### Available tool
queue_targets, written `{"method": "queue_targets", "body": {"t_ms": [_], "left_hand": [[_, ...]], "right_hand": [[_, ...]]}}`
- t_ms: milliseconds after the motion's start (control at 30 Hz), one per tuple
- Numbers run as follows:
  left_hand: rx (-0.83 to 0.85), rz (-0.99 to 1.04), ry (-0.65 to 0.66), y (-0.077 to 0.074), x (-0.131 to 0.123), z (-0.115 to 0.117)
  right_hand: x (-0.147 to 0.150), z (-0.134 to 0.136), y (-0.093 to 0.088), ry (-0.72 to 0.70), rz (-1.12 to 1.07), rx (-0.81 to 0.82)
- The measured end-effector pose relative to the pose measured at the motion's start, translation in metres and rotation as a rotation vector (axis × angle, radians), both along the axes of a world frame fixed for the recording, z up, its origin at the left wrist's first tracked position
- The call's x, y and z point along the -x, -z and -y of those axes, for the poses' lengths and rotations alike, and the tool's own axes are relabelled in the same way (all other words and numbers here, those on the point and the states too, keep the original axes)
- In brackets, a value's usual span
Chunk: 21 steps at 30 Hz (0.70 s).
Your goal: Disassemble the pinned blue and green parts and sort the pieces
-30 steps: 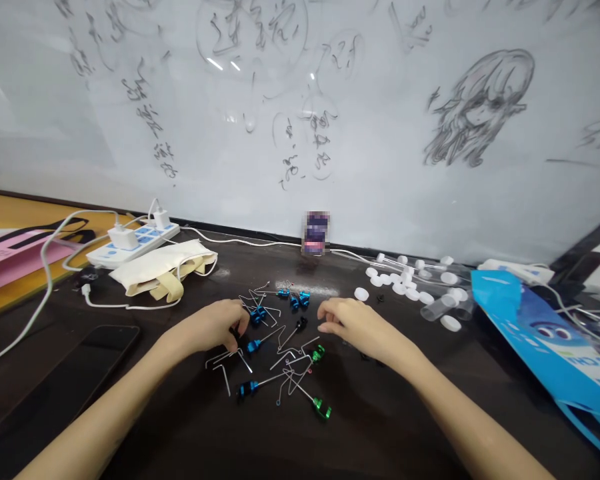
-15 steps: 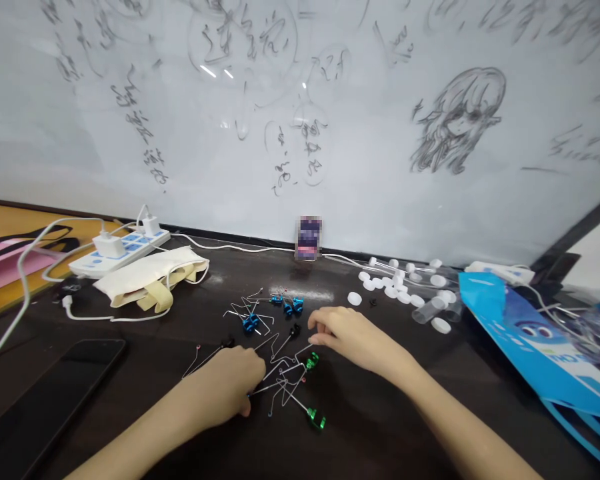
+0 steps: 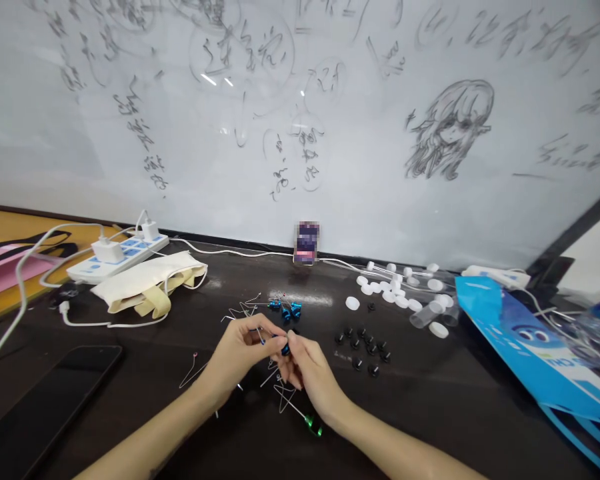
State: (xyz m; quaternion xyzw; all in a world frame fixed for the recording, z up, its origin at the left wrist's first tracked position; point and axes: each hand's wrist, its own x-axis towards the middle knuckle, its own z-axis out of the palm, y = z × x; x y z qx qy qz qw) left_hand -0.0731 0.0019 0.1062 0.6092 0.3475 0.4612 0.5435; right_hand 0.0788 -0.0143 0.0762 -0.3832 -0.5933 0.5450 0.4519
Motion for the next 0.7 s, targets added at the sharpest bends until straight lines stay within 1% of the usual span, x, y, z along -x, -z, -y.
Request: {"method": "queue_targets", "body": {"t_ms": [67,133,200,233,267,300,333,400,467,533,633,700], "left_hand": [[-0.076,-0.009,-0.016,0.005,-0.002,0.002],[-0.249,-0.093,-0.005,0.003,0.001,0.003],[-0.454,-0.218,0.031,-0.002,0.005,0.005],[-0.53,-0.277,0.05,-0.004,0.007,0.006],[-0.575,-0.32,0.058,-0.006,0.008,0.007],[-0.581,-0.344,0.054,-0.007,0.009,0.008],[-0.553,-0.345,0.033,-0.008,0.008,0.009],[-0.414,-0.278,-0.031,-0.007,0.006,0.01],[-0.245,-0.125,-0.09,-0.006,0.003,0.009],[-0.131,0.032,-0.112,-0.006,0.0,0.008],[-0.056,0.132,-0.065,-0.007,-0.003,0.009],[-0.035,0.137,-0.01,-0.007,-0.005,0.012]], "right_hand": [[0.001,0.002,-0.001,0.03,-0.108,0.042],[0.002,0.004,-0.002,0.05,-0.196,0.101],[0.002,0.006,-0.004,0.053,-0.238,0.184],[0.002,0.007,-0.006,0.05,-0.243,0.22],[0.002,0.008,-0.008,0.043,-0.243,0.241],[0.002,0.009,-0.01,0.034,-0.24,0.245],[0.002,0.01,-0.014,0.024,-0.234,0.229],[0.002,0.012,-0.022,0.004,-0.222,0.154],[0.001,0.013,-0.032,-0.021,-0.199,0.067],[-0.002,0.013,-0.04,-0.023,-0.165,-0.016],[-0.008,0.01,-0.048,-0.003,-0.059,-0.074],[-0.013,0.006,-0.051,-0.051,0.055,-0.039]]}}
